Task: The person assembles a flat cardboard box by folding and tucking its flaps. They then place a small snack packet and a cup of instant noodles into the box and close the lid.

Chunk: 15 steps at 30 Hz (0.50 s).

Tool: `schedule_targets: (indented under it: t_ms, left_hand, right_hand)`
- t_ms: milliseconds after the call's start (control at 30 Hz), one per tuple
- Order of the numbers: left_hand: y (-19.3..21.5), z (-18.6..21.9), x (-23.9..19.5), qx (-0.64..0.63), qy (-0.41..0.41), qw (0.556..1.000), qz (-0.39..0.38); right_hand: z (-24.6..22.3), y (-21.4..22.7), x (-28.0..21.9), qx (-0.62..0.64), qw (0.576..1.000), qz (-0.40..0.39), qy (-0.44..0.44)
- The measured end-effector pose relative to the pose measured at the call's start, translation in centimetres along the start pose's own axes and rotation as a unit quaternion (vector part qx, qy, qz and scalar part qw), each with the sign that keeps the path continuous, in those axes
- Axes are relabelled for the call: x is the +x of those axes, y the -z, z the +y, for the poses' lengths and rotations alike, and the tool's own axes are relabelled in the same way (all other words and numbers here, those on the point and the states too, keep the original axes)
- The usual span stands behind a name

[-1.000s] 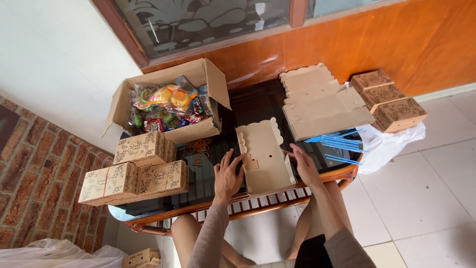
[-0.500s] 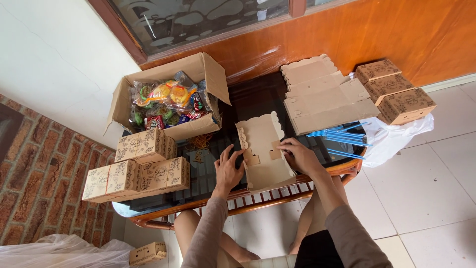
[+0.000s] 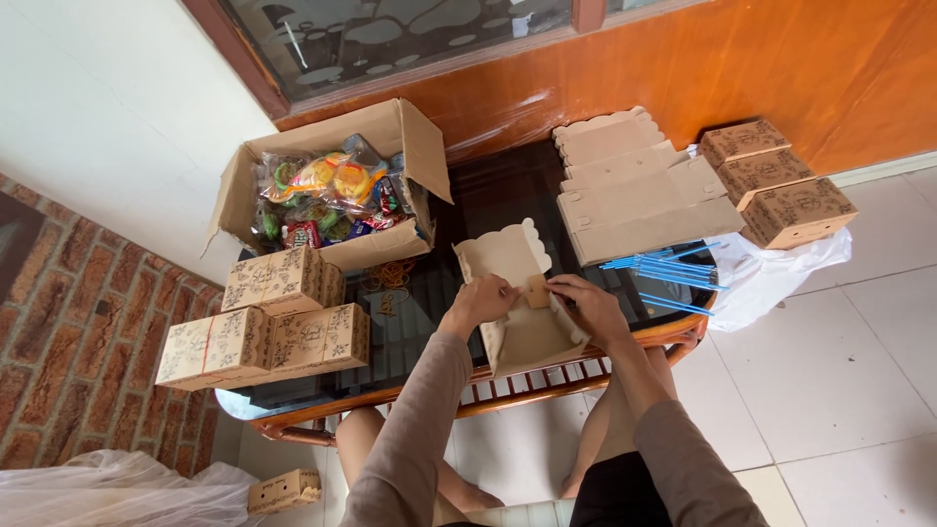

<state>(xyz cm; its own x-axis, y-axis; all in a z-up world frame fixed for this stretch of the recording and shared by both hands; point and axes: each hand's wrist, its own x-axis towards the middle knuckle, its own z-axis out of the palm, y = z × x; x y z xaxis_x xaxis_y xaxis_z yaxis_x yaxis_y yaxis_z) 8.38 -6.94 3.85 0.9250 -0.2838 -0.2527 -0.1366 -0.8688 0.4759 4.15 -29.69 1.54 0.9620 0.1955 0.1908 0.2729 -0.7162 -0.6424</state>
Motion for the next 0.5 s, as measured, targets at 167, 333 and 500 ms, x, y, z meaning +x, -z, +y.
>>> schedule_targets:
  t_ms: [167, 333, 500]
  left_hand:
    - [-0.5, 1.2, 1.9, -0.039, 0.079, 0.994, -0.063]
    - [-3.4, 1.8, 3.0, 0.035, 0.115, 0.991, -0.066]
    - [-14.8, -5.0, 12.1, 0.127, 0.129, 0.983, 0.036]
  right_hand:
    - [0.0, -0.6, 0.0, -0.027, 0.999, 0.022, 0.014]
    - [0.8, -1.0, -0.2, -0.061, 0.998, 0.026, 0.023]
    - [3.6, -2.3, 0.0, 0.035, 0.997, 0.032, 0.060]
